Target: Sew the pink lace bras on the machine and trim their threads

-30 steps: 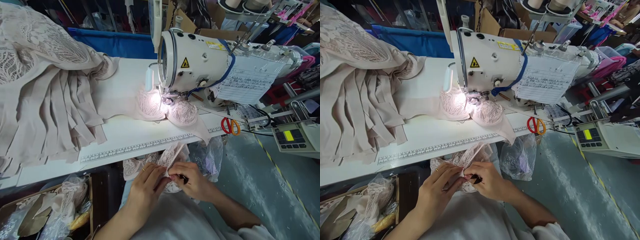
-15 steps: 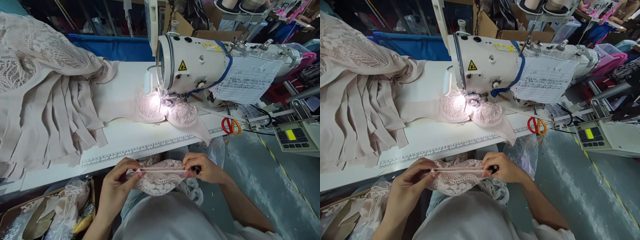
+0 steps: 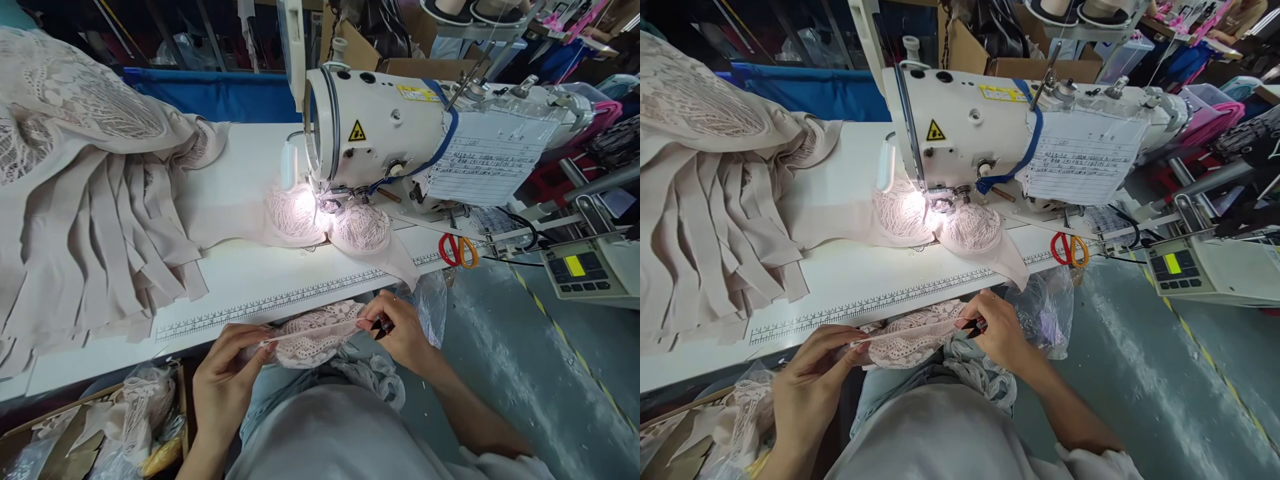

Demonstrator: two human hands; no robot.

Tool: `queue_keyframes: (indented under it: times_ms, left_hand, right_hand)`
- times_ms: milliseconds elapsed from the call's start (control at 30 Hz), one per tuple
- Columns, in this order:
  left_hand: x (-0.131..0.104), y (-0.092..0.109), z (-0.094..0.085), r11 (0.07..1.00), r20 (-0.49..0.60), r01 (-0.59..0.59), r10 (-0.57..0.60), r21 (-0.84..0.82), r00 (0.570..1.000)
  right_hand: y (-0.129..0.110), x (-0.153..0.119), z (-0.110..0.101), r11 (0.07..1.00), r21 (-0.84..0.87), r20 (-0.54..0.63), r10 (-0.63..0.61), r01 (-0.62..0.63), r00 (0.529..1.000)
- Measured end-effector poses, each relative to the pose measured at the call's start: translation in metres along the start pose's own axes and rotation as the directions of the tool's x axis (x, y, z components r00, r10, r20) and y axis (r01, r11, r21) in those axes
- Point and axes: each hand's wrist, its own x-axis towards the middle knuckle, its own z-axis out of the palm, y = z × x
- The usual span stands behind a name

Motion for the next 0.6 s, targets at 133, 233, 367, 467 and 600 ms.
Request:
queue_keyframes:
  times_ms: [133,233,367,467,600]
  left_hand:
    - [-0.001,-0.002,0.002,0.999,-0.022,0.022,-0.023,-0.029,1.000]
    - [-0.003,-0.005,0.006,0.999,-0.035,0.031,-0.033,-0.043,0.999]
    - [-0.005,-0.012,0.005,0.994,-0.044,0.079,-0.083,-0.076,0.996]
    - [-0.001,-0.014,-0.004,0.971,0.072,0.162,-0.151,-0.176,0.986]
    - [0.008,-0.002,-0.007,0.947,0.461,0.256,-0.142,-0.195,0.876]
  right_hand:
    - [0.002,0.004,0.002,0.993,-0.083,0.059,0.085,-0.080,0.995]
    - [0.003,0.008,0.000,0.995,-0.069,0.083,0.073,-0.068,0.994]
    - [-0.002,0.014,-0.013,0.985,0.085,0.165,0.135,-0.151,0.977]
    - [-0.009,0.020,-0.026,0.940,0.277,0.259,0.125,-0.198,0.958]
    - [-0.026,0.025,-0.025,0.923,0.342,0.338,0.054,-0.176,0.939]
